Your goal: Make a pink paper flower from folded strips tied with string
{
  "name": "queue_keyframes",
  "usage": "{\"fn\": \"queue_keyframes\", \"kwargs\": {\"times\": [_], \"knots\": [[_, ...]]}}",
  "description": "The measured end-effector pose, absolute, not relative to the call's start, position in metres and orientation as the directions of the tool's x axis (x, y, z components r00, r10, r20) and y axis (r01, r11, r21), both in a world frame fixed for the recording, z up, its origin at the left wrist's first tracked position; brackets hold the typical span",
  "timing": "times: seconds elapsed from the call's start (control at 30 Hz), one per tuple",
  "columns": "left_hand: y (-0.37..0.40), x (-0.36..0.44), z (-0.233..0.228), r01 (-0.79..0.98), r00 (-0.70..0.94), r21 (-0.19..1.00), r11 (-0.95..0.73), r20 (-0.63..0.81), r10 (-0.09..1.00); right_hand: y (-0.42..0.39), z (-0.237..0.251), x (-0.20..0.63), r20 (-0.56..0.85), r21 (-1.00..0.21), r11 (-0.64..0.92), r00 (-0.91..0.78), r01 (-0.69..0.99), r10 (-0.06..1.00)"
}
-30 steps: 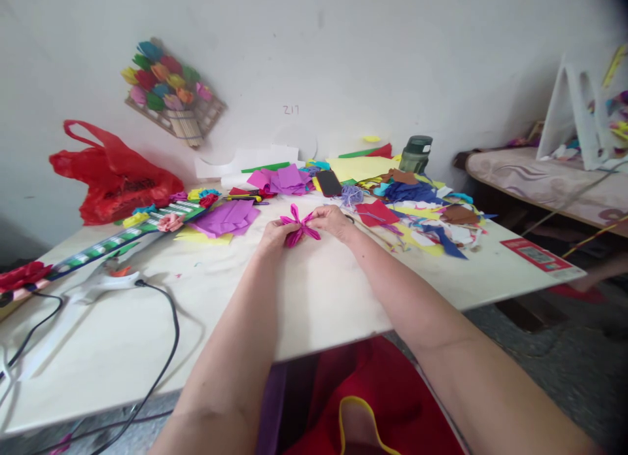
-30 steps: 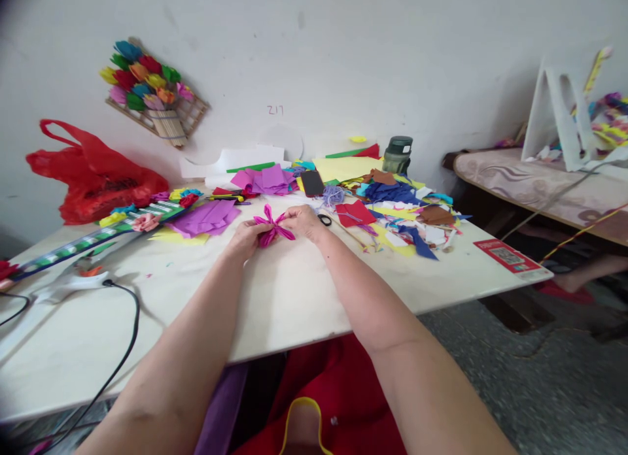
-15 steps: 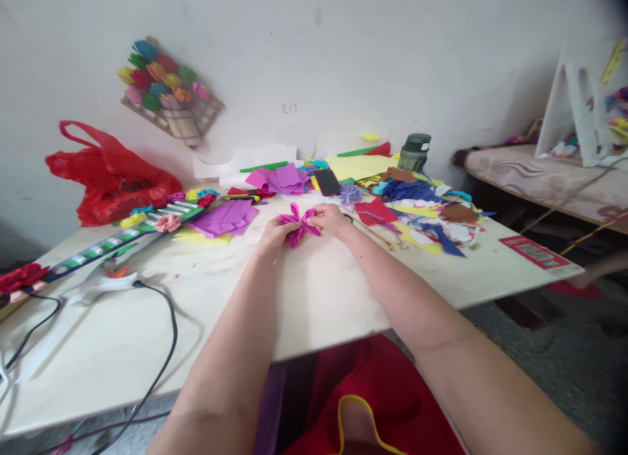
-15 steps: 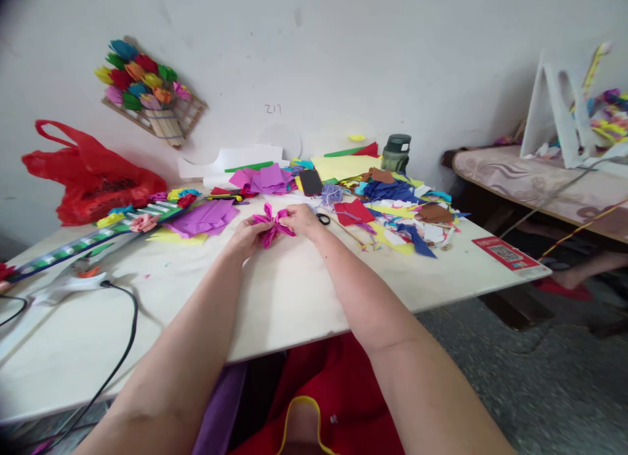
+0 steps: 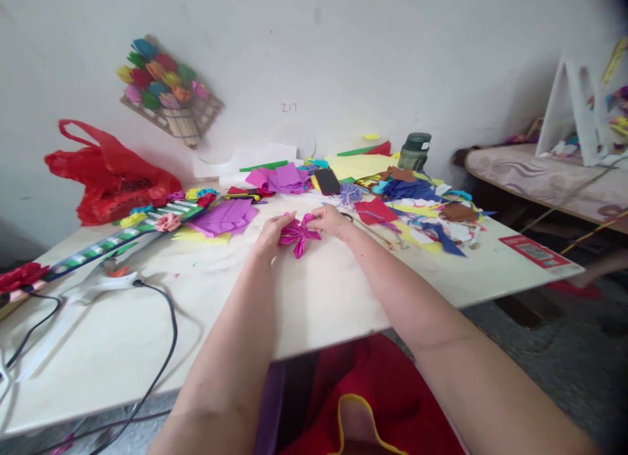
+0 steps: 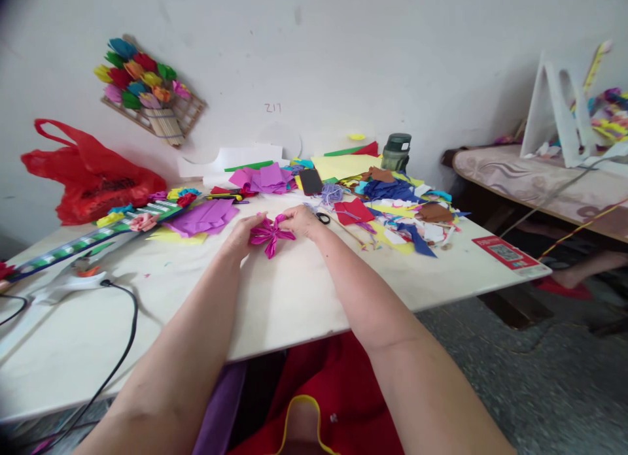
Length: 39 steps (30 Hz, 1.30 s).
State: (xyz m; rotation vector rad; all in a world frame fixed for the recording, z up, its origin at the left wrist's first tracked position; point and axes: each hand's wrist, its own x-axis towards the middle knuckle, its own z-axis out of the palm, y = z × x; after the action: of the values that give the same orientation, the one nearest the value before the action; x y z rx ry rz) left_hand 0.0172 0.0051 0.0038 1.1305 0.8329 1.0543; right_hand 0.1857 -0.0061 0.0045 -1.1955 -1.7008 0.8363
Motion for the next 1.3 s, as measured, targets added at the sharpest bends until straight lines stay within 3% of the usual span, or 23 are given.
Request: {"fn": "queue_keyframes", "kwargs": {"times": [0.13, 0.3, 0.6, 0.97, 1.3], "knots": [[0.003, 0.018, 0.006, -0.19, 0.275, 0.98, 0.063, -0.008, 0.962, 0.002, -0.002, 0.185, 0.387, -0.823, 0.427, -0.182, 0.373, 0.904], [0.003, 0.018, 0.007, -0.147, 0.226, 0.989, 0.022, 0.012, 0.974, 0.009, -0.006, 0.184, 0.587, -0.63, 0.593, -0.192, 0.502, 0.787], [0.002, 0.02, 0.008, -0.03, 0.137, 0.996, -0.087, 0.09, 0.986, -0.001, 0.004, 0.178, 0.649, -0.477, 0.57, -0.17, 0.669, 0.742], [0.011, 0.021, -0.001, -0.009, 0.118, 0.989, -0.15, 0.15, 0.982, 0.001, 0.003, 0.179, 0.622, -0.508, 0.588, -0.204, 0.63, 0.756], [0.009, 0.02, 0.0, -0.009, 0.075, 0.992, -0.124, 0.124, 0.989, -0.001, 0.006, 0.18, 0.574, -0.602, 0.657, -0.325, 0.454, 0.751]]}}
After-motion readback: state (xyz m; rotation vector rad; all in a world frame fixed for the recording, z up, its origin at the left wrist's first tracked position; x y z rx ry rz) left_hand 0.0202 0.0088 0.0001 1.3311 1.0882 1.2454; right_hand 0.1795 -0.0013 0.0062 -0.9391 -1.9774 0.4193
